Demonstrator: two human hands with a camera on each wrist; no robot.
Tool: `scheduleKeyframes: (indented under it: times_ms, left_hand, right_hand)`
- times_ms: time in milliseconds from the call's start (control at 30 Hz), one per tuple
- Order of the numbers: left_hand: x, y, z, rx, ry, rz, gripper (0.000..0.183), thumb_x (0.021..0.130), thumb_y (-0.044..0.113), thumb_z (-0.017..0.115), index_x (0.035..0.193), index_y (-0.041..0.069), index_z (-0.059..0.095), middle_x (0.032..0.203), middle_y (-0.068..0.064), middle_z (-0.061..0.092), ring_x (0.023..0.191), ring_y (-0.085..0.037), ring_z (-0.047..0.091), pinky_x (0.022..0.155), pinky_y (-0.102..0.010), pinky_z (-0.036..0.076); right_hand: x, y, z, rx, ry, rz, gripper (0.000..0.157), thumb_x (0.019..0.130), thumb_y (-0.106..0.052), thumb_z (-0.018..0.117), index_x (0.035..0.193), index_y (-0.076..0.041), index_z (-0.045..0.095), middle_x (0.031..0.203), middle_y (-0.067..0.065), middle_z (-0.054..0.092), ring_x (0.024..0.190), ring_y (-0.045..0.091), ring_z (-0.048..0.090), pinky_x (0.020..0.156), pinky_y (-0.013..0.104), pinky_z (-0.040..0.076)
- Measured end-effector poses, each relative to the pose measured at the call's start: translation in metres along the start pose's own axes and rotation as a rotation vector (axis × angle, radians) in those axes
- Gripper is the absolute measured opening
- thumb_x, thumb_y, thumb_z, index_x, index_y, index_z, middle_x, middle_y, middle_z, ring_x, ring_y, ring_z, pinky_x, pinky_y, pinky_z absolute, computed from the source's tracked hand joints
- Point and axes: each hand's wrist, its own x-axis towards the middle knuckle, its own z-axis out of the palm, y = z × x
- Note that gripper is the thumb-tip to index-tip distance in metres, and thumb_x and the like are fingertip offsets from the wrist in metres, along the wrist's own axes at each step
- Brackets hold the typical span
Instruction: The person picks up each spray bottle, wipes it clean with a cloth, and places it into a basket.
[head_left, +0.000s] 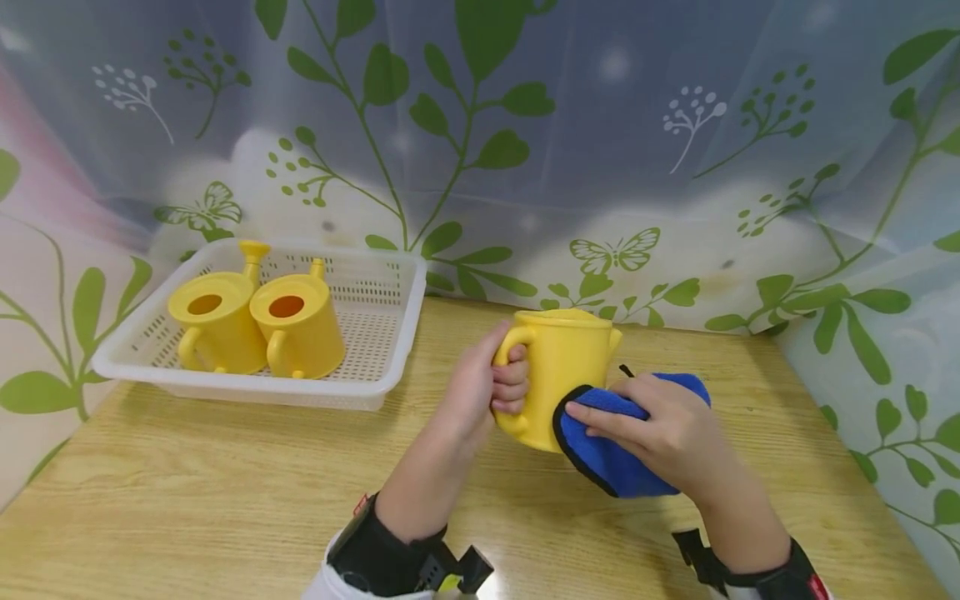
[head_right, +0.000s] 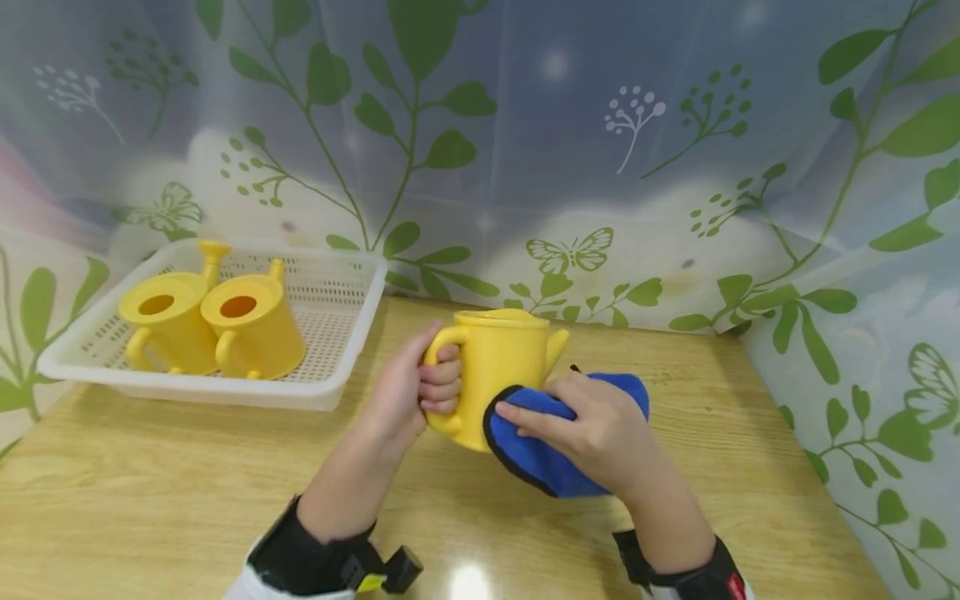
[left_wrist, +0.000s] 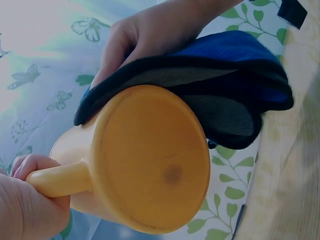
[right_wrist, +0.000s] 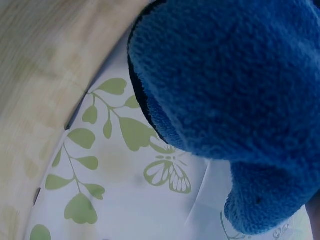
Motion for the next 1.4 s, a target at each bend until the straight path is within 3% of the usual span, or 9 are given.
scheduleKeyframes:
  times_ms: [167,400,700,800,1000,1267,1400]
  left_hand:
    - [0.002,0.002,-0.006,-0.036,0.018,-0.001,0.038,0.099,0.036,0.030,0.067,0.015,0.034,0.044,0.013,0.026,0.038,0.000,0.020,0.038,-0.014,0.014]
    - [0.002,0.000,-0.005,-0.004,-0.028,-0.016,0.038,0.099,0.033,0.029,0.066,0.015,0.034,0.044,0.012,0.025,0.037,-0.001,0.021,0.037,-0.015,0.015]
    - [0.000,-0.004,-0.001,-0.001,-0.117,-0.076,0.038,0.099,0.033,0.029,0.065,0.015,0.033,0.044,0.012,0.025,0.037,0.000,0.020,0.037,-0.014,0.015]
    - [0.000,-0.005,0.001,-0.012,-0.119,-0.087,0.039,0.099,0.033,0.029,0.065,0.016,0.033,0.044,0.012,0.025,0.037,0.000,0.020,0.036,-0.014,0.015]
    - [0.001,-0.004,0.000,-0.032,-0.087,-0.079,0.039,0.099,0.034,0.029,0.064,0.016,0.034,0.043,0.013,0.025,0.037,0.001,0.020,0.036,-0.013,0.014]
    - [0.001,0.006,-0.008,-0.097,-0.063,-0.029,0.040,0.100,0.035,0.026,0.065,0.017,0.035,0.042,0.015,0.028,0.037,0.002,0.021,0.037,-0.013,0.013]
    - [0.000,0.010,-0.012,-0.119,-0.046,-0.007,0.040,0.099,0.035,0.026,0.064,0.017,0.034,0.042,0.015,0.028,0.037,0.002,0.021,0.037,-0.013,0.014]
  right_hand:
    - [-0.005,-0.001,0.007,0.088,-0.037,0.006,0.025,0.091,-0.034,0.052,0.105,-0.021,0.068,0.076,0.002,0.057,0.059,0.011,0.047,0.052,0.022,0.041]
    - [-0.009,0.002,0.008,0.088,0.012,0.081,0.026,0.091,-0.036,0.053,0.102,-0.020,0.069,0.074,0.003,0.057,0.060,0.010,0.045,0.051,0.021,0.040]
    - [-0.015,0.011,0.003,0.039,0.095,0.328,0.035,0.092,-0.038,0.051,0.105,-0.010,0.067,0.079,0.011,0.058,0.062,0.013,0.046,0.051,0.023,0.037]
    - [-0.016,0.012,0.002,0.004,0.102,0.374,0.035,0.092,-0.039,0.051,0.106,-0.011,0.067,0.079,0.011,0.058,0.061,0.012,0.045,0.049,0.023,0.036]
    - [-0.014,0.011,0.000,0.014,0.047,0.275,0.034,0.092,-0.039,0.050,0.106,-0.013,0.068,0.075,0.007,0.056,0.060,0.012,0.043,0.050,0.022,0.035]
    - [-0.008,0.005,0.001,0.157,-0.032,0.063,0.027,0.090,-0.036,0.054,0.103,-0.017,0.069,0.074,0.001,0.054,0.061,0.008,0.043,0.053,0.018,0.039]
    - [-0.007,0.004,0.004,0.234,-0.036,0.005,0.026,0.089,-0.034,0.057,0.102,-0.016,0.069,0.074,0.000,0.054,0.059,0.006,0.041,0.053,0.015,0.037]
